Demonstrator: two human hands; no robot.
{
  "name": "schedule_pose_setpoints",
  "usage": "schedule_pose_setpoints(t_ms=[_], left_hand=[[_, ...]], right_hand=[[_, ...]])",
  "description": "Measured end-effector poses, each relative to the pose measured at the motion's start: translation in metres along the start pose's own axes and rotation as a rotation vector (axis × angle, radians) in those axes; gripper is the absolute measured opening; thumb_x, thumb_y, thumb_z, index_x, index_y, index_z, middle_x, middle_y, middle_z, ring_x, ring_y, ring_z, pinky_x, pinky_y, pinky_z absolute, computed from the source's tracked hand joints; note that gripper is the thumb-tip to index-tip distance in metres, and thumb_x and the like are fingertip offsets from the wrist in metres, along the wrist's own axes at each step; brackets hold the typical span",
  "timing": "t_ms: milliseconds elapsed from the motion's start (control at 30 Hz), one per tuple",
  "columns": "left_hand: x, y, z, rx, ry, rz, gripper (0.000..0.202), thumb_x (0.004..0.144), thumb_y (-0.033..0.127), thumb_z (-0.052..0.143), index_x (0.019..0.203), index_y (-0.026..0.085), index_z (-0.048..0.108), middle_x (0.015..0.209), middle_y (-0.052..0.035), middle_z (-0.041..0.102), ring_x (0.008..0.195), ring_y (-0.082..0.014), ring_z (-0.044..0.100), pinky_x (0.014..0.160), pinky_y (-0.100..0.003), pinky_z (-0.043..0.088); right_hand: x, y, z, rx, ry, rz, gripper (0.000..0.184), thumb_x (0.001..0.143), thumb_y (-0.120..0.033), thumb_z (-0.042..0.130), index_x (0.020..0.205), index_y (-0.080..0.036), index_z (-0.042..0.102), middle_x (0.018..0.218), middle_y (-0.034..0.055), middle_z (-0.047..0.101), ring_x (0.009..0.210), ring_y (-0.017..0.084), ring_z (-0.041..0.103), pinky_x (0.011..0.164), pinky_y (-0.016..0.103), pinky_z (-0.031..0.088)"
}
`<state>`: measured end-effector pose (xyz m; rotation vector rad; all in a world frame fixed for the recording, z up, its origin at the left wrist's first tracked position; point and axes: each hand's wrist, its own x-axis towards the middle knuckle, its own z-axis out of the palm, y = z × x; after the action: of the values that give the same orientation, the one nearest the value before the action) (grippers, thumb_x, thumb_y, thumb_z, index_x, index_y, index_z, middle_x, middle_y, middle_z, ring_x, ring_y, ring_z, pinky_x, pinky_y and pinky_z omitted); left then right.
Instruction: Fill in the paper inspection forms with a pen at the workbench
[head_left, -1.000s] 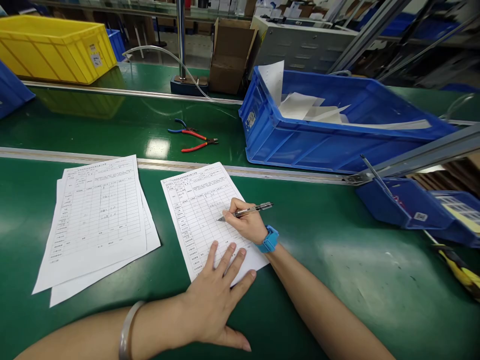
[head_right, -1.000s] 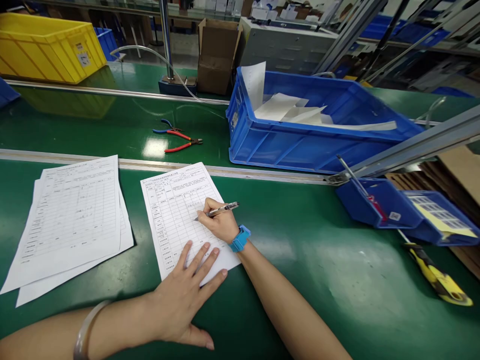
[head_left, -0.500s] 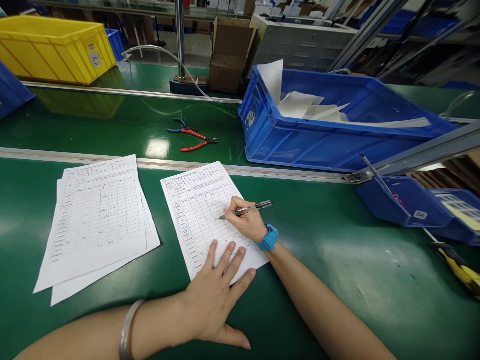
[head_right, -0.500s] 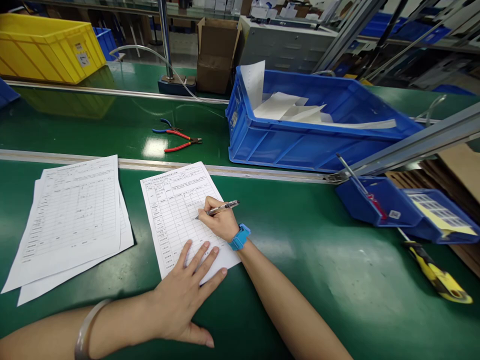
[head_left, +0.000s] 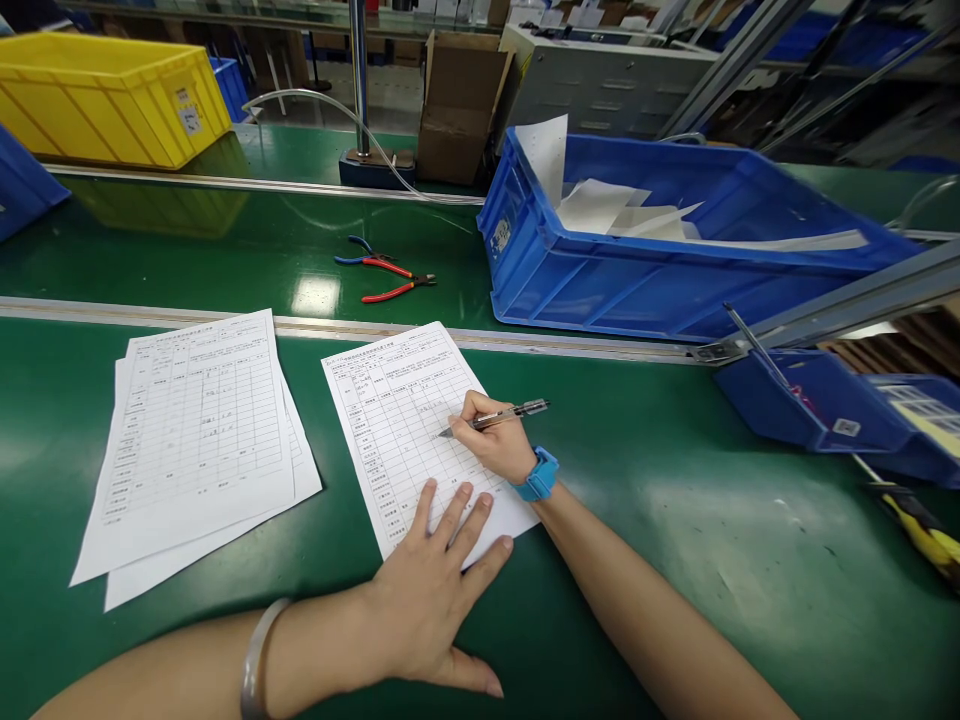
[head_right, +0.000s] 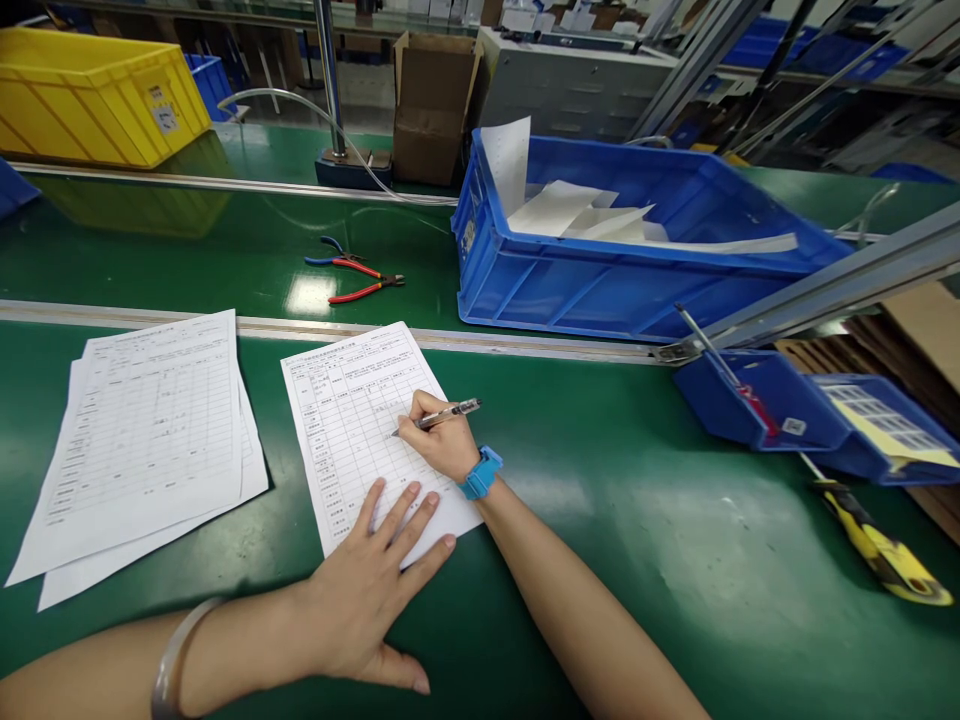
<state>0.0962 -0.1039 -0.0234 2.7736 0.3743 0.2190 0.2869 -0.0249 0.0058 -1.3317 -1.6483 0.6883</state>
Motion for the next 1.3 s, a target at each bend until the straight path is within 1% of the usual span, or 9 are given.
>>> schedule_pose_setpoints(t_ms=[167,367,433,533,633,700,867,933,1300], left_hand=[[0.000,0.000,-0.003,-0.029,-0.021,0.009,0.105,0.083,0.084,0.015,0.160,0.012,0.007,0.165,-0.0256,-0.005,0.150,-0.0458,-0.016,0.114,-0.073,-0.009],[-0.001,0.002,-0.018,-0.070,-0.077,-0.011,0.102,0.086,0.082,0.021,0.160,0.013,0.009,0.165,-0.0239,-0.005,0.151,-0.0435,-0.014,0.116,-0.069,-0.009],[-0.001,0.002,-0.017,-0.061,-0.061,-0.010,0.102,0.085,0.082,0.021,0.160,0.013,0.009,0.165,-0.0238,-0.005,0.151,-0.0433,-0.015,0.116,-0.069,-0.010],[-0.001,0.002,-0.009,-0.033,-0.014,-0.011,0.103,0.084,0.083,0.019,0.160,0.013,0.010,0.165,-0.0235,-0.005,0.151,-0.0424,-0.017,0.116,-0.068,-0.014],[0.000,0.001,-0.004,-0.031,-0.005,-0.005,0.104,0.084,0.084,0.018,0.160,0.013,0.009,0.165,-0.0234,-0.006,0.150,-0.0424,-0.019,0.115,-0.068,-0.015],[0.000,0.001,-0.007,-0.050,-0.022,-0.002,0.104,0.084,0.083,0.019,0.160,0.013,0.009,0.164,-0.0240,-0.007,0.150,-0.0432,-0.018,0.116,-0.070,-0.012],[0.002,0.001,-0.027,-0.148,-0.138,-0.008,0.100,0.087,0.079,0.028,0.160,0.012,0.008,0.164,-0.0244,-0.007,0.150,-0.0447,-0.015,0.117,-0.073,-0.004],[0.002,0.001,-0.032,-0.171,-0.151,-0.013,0.100,0.088,0.078,0.031,0.160,0.012,0.008,0.163,-0.0246,-0.007,0.149,-0.0452,-0.015,0.116,-0.074,-0.003],[0.003,0.002,-0.033,-0.188,-0.174,-0.028,0.100,0.087,0.077,0.036,0.160,0.013,0.010,0.163,-0.0233,-0.009,0.149,-0.0440,-0.016,0.116,-0.073,-0.007]], right_hand=[[-0.001,0.001,0.001,-0.025,0.019,-0.011,0.031,0.083,-0.029,0.058,0.061,-0.023,0.038,0.052,-0.0048,0.036,0.051,0.012,0.032,0.051,0.029,0.026],[0.000,0.000,0.001,-0.013,0.038,-0.006,0.030,0.082,-0.028,0.058,0.060,-0.023,0.037,0.052,-0.0049,0.035,0.050,0.012,0.031,0.050,0.029,0.024],[0.000,-0.001,0.001,-0.015,0.037,-0.007,0.030,0.081,-0.028,0.058,0.060,-0.023,0.037,0.052,-0.0048,0.035,0.050,0.012,0.031,0.050,0.029,0.024],[0.000,0.000,0.000,-0.011,0.015,-0.015,0.031,0.082,-0.029,0.058,0.061,-0.023,0.037,0.052,-0.0049,0.035,0.050,0.012,0.031,0.050,0.029,0.024],[0.000,0.000,0.000,-0.012,0.016,-0.015,0.031,0.082,-0.028,0.058,0.061,-0.023,0.037,0.052,-0.0048,0.036,0.050,0.012,0.031,0.050,0.029,0.025],[0.000,0.000,0.000,-0.014,0.023,-0.014,0.030,0.082,-0.027,0.058,0.060,-0.023,0.037,0.052,-0.0047,0.036,0.050,0.012,0.032,0.050,0.029,0.024],[0.001,-0.001,0.000,0.001,0.009,-0.035,0.030,0.082,-0.027,0.058,0.060,-0.023,0.037,0.051,-0.0052,0.036,0.048,0.011,0.030,0.048,0.028,0.023],[0.001,-0.001,0.000,0.005,0.007,-0.038,0.030,0.082,-0.027,0.058,0.060,-0.023,0.037,0.051,-0.0054,0.035,0.048,0.011,0.030,0.048,0.027,0.024],[0.000,0.000,0.000,-0.014,-0.004,-0.062,0.029,0.082,-0.025,0.058,0.060,-0.022,0.038,0.052,-0.0053,0.036,0.048,0.010,0.032,0.048,0.027,0.024]])
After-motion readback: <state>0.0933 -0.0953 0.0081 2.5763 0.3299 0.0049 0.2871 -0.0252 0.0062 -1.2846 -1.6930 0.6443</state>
